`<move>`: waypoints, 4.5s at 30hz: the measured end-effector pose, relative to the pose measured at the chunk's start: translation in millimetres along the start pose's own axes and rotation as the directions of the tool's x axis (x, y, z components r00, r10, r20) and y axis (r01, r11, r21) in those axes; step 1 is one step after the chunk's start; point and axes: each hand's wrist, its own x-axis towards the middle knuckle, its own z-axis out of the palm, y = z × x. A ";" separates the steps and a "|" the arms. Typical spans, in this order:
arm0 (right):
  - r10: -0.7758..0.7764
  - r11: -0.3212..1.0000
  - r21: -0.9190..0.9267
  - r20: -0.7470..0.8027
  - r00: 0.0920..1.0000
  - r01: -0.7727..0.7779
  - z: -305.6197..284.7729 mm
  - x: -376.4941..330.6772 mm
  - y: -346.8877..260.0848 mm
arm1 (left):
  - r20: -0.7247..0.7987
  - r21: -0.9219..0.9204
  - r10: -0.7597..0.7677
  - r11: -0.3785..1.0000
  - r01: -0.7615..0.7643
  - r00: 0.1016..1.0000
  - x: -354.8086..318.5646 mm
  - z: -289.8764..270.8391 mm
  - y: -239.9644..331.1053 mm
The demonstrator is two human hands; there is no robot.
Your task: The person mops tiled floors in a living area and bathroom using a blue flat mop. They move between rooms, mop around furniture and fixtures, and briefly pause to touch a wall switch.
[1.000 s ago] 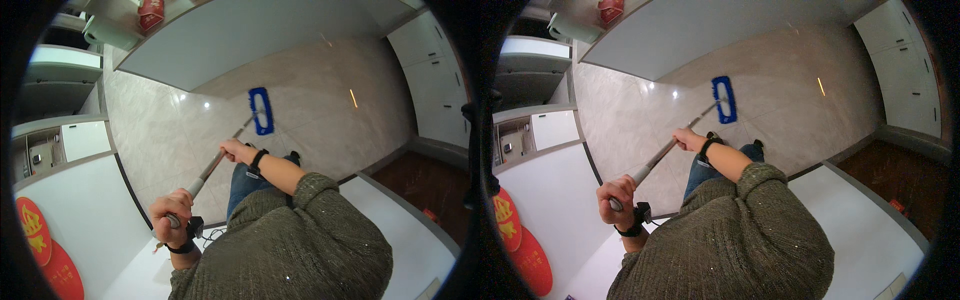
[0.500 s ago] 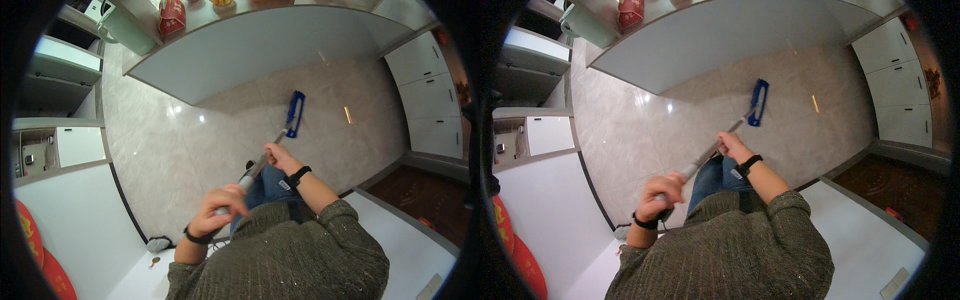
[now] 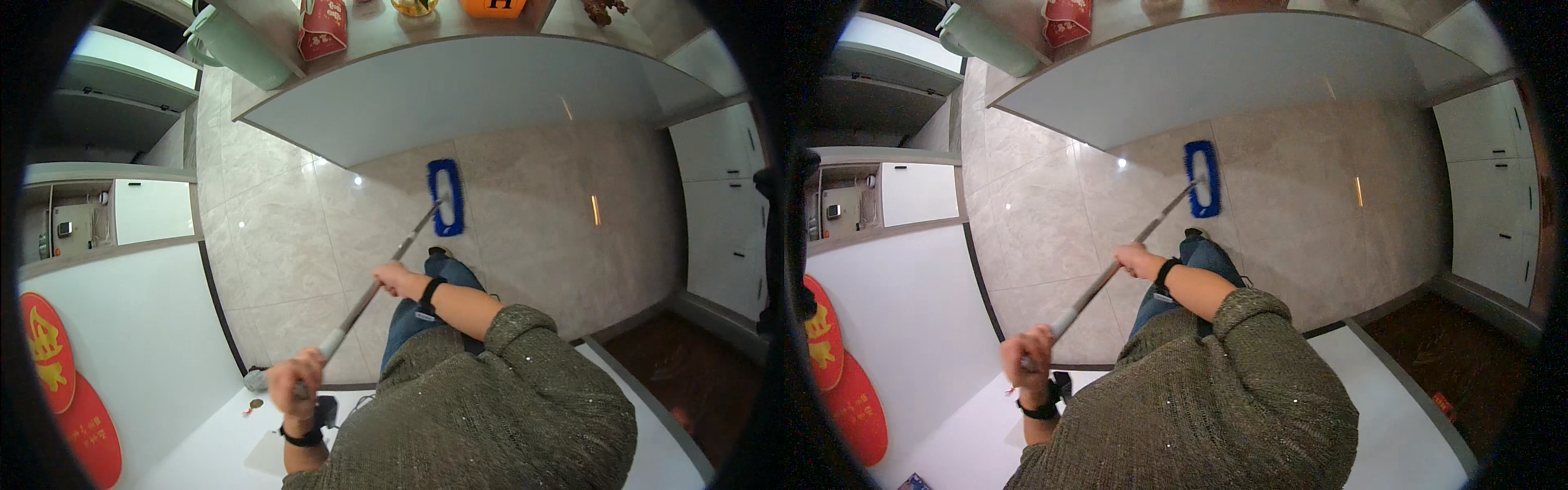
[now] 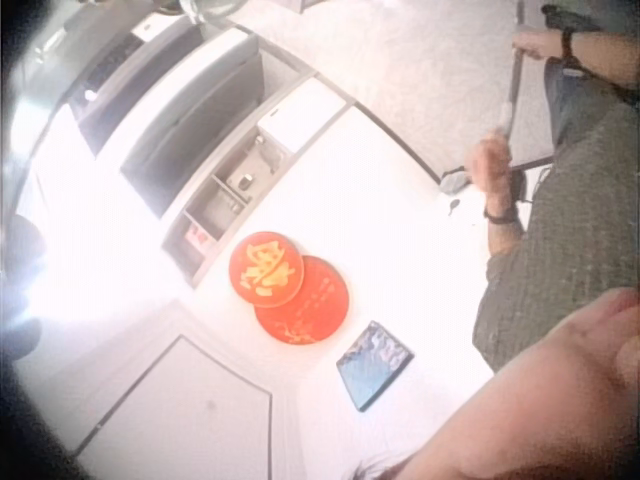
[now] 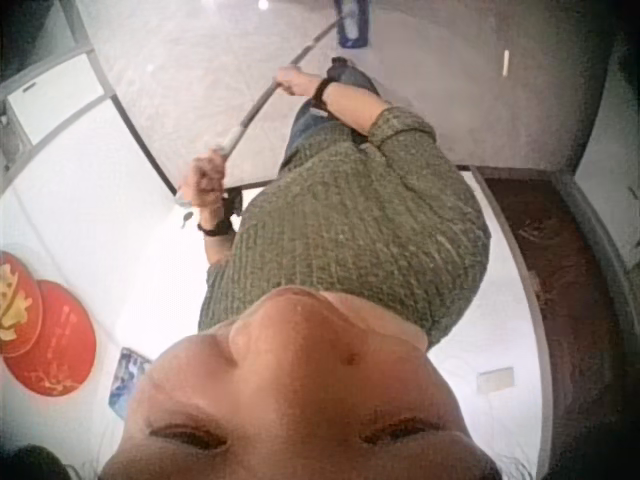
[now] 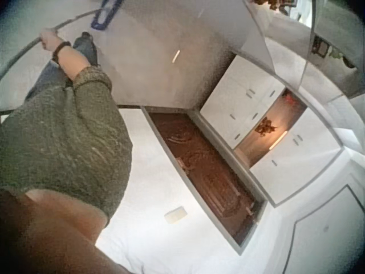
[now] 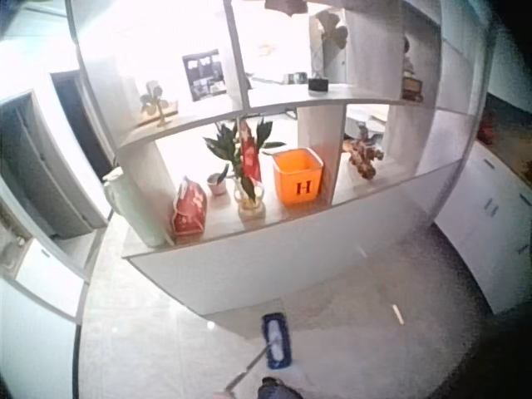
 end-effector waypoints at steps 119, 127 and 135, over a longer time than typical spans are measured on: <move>-0.458 0.223 0.824 -0.382 0.803 0.520 603.5 229.6 -56.9 | 0.903 -0.197 0.096 0.959 -0.205 -0.418 257.5 -573.8 97.2; -0.259 0.033 0.608 -0.761 0.595 0.793 495.0 192.4 72.5 | 0.886 -0.285 0.094 0.883 -0.373 -0.455 173.9 -523.1 45.7; 0.084 0.061 0.494 -0.869 0.489 0.867 458.2 167.5 172.7 | 0.860 -0.369 0.117 0.814 -0.448 -0.497 105.5 -495.3 -3.3</move>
